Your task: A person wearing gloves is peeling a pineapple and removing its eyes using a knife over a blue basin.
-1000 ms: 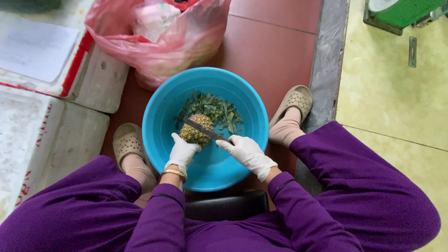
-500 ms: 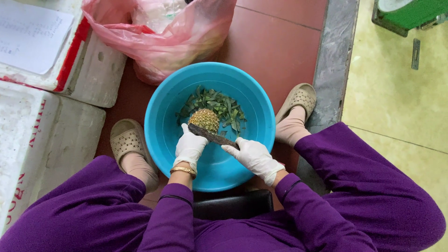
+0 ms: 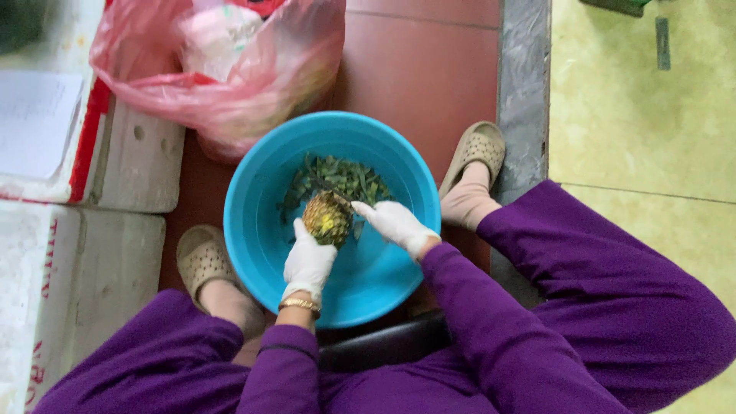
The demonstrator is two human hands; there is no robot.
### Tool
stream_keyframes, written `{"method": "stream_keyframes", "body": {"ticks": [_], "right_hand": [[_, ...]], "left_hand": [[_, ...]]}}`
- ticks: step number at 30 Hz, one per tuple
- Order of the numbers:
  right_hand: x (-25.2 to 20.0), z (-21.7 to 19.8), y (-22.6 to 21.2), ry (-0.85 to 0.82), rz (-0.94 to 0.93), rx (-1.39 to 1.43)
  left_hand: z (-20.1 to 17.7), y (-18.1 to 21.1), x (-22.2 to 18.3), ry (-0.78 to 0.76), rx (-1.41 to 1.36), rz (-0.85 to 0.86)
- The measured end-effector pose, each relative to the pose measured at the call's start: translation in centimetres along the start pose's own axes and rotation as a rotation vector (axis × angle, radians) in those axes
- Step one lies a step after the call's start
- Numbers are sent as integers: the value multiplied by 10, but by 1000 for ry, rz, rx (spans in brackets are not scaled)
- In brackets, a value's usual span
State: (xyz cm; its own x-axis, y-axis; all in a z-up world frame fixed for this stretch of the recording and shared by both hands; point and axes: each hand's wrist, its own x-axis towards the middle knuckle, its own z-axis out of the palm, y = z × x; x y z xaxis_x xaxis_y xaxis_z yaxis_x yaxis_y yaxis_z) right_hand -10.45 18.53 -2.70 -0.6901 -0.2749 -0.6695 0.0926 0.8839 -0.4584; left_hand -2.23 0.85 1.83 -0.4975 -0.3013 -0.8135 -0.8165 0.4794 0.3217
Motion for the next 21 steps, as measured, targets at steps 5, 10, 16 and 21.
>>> {"method": "stream_keyframes", "body": {"ticks": [5,10,16,21], "right_hand": [[-65,-17,-12,-82,3,-8],[-82,-8,-10,-102,33,-201],[-9,9,-6,-41,48,-117],[-16,-8,-16,17,-20,29]], "left_hand": [[-5,-2,0,-21,-49,-40],[-3,-3,6,-8,-51,-40],[3,11,-19,-4,70,-6],[5,-5,-1,22,-15,-5]]}}
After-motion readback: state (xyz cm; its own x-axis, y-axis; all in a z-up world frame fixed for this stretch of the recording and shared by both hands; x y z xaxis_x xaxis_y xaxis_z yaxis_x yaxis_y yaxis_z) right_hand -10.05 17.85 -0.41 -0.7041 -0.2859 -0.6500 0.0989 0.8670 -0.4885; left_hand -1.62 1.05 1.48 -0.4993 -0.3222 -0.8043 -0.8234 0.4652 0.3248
